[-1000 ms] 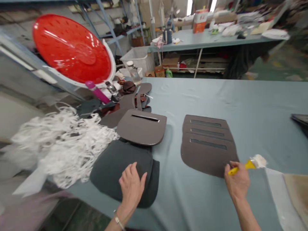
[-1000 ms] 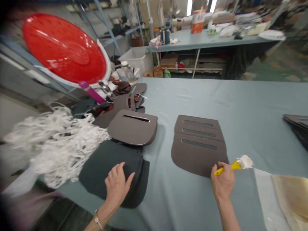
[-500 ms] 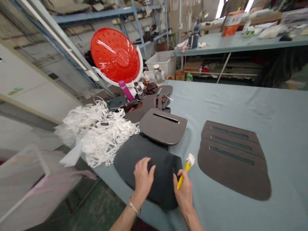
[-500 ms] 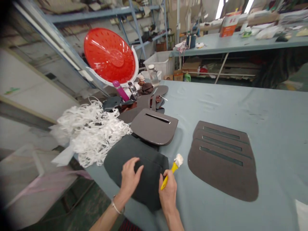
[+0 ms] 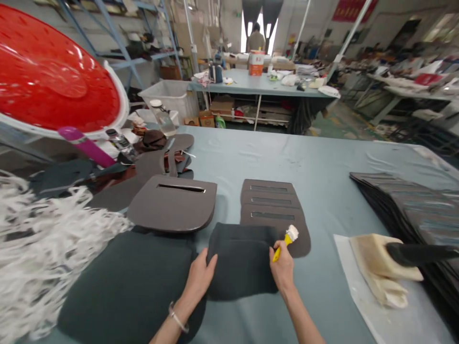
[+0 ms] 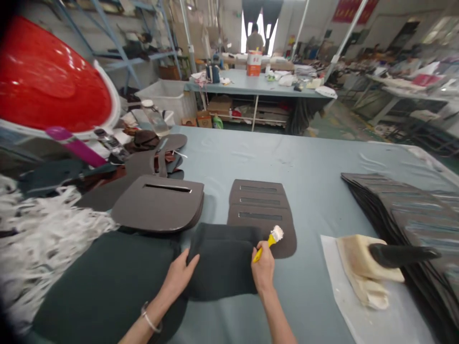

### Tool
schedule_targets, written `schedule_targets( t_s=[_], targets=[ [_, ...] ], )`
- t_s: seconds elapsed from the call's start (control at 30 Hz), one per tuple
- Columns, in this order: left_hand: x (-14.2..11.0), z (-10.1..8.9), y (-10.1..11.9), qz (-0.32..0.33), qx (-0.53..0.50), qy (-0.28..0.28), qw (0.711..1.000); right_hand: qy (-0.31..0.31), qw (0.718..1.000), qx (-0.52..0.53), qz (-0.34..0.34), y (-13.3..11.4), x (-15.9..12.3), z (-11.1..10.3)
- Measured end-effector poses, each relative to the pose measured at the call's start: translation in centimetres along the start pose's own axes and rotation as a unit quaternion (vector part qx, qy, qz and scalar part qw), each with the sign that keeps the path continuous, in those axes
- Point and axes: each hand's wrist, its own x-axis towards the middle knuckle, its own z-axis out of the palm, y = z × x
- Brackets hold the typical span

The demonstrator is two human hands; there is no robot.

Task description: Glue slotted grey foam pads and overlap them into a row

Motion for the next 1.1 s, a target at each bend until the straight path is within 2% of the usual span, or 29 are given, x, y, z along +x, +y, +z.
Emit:
schedule_targets(
  t_s=[0.13, 0.2, 0.27, 0.33, 0.47, 0.63, 0.73, 0.83, 0.9, 1.0, 1.1],
  targets=[
    [3.1, 6.4, 2.8, 0.031, -0.070, -0.021, 0.997, 0.041, 0.989, -0.135, 0.052, 6.5, 3.8, -3.2],
    [4.0, 8.7, 3.6, 0.063, -0.114, -0.012, 0.991, 0.039, 0.979, -0.188, 0.068, 8.8, 5.1, -4.3],
    [4.3, 10.2, 4.1, 0.089, -0.130, 0.012, 0.987, 0.028, 0.972, -0.223, 0.071, 10.3, 5.9, -4.9],
    [4.4, 11.0, 4.5, 0.107, -0.120, 0.032, 0.987, 0.019, 0.968, -0.240, 0.064, 11.3, 6.3, -5.1],
    [4.3, 11.1, 5.1, 0.117, -0.081, 0.042, 0.989, 0.020, 0.968, -0.247, 0.051, 12.2, 6.5, -5.0],
    [3.9, 10.7, 5.6, 0.117, -0.033, 0.040, 0.992, 0.083, 0.954, -0.287, 0.028, 12.2, 6.3, -5.2],
    [3.1, 9.5, 5.9, 0.099, 0.011, 0.066, 0.993, 0.110, 0.951, -0.289, -0.014, 10.8, 6.3, -5.4],
    [2.0, 6.6, 6.1, 0.115, -0.004, 0.086, 0.990, 0.119, 0.960, -0.246, -0.068, 7.6, 6.7, -5.3],
    [1.4, 3.7, 6.1, 0.142, -0.032, 0.106, 0.984, 0.123, 0.967, -0.205, -0.093, 4.7, 7.1, -5.0],
    [1.0, -1.5, 5.3, 0.163, -0.034, 0.166, 0.972, 0.108, 0.977, -0.128, -0.128, -0.4, 7.4, -4.3],
    [2.0, -6.8, 3.0, 0.157, -0.001, 0.236, 0.959, 0.104, 0.989, -0.014, -0.104, -6.1, 7.1, -3.0]
  ],
)
